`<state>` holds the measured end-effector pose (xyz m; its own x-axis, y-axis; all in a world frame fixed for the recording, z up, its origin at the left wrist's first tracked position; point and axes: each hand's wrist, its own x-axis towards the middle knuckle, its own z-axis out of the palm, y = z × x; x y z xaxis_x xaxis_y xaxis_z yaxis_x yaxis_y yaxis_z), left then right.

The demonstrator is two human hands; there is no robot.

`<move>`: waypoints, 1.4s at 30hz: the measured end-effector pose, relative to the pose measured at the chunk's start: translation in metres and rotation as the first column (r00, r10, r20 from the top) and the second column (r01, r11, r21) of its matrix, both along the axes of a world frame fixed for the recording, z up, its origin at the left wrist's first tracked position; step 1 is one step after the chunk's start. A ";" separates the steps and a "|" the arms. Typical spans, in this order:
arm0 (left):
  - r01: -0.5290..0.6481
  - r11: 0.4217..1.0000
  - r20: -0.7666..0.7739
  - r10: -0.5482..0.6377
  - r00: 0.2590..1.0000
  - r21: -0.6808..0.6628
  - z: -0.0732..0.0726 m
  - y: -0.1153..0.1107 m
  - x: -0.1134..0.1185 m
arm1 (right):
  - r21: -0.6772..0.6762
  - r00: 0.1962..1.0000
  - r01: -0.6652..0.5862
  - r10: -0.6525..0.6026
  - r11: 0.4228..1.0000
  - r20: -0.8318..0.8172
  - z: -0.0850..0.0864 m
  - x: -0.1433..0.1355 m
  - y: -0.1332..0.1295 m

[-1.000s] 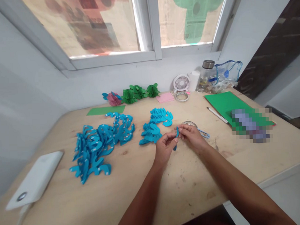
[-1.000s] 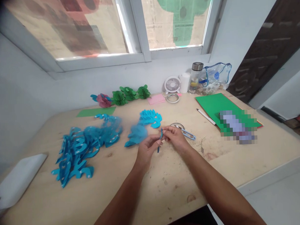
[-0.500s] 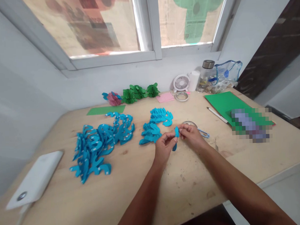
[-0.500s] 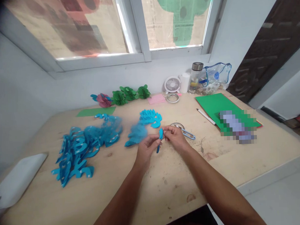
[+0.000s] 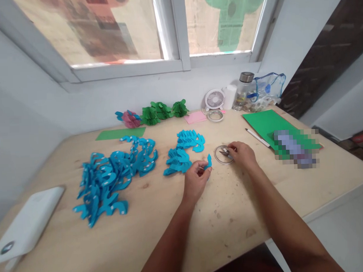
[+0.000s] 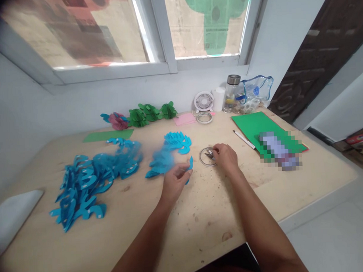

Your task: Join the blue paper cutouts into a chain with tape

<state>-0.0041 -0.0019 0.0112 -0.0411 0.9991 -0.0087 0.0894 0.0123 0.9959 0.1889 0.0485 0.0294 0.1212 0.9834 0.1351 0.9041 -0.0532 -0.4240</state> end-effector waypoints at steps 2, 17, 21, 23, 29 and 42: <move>-0.002 1.000 -0.010 0.002 1.000 0.006 0.000 0.000 0.000 | -0.022 0.996 -0.031 0.033 0.999 0.081 -0.002 -0.003 -0.001; 0.012 1.000 0.011 -0.012 1.000 0.003 -0.002 0.000 0.001 | 0.000 0.980 -0.044 0.043 0.999 0.196 -0.009 -0.014 0.004; 0.007 1.000 0.028 -0.007 1.000 -0.006 -0.004 0.000 0.001 | 0.029 0.984 -0.052 0.046 0.998 0.173 -0.011 -0.014 0.004; 0.010 1.000 0.030 -0.010 1.000 -0.005 -0.006 0.001 0.001 | 0.038 0.986 -0.053 0.046 0.998 0.160 -0.012 -0.015 0.004; 0.022 1.000 0.011 -0.022 1.000 0.010 -0.009 0.001 0.000 | 0.062 0.988 -0.061 0.051 0.996 0.148 -0.011 -0.019 0.004; 0.013 1.000 -0.030 -0.012 0.999 0.028 -0.005 0.001 0.001 | 0.085 0.996 -0.007 -0.001 0.996 0.094 -0.012 -0.027 0.003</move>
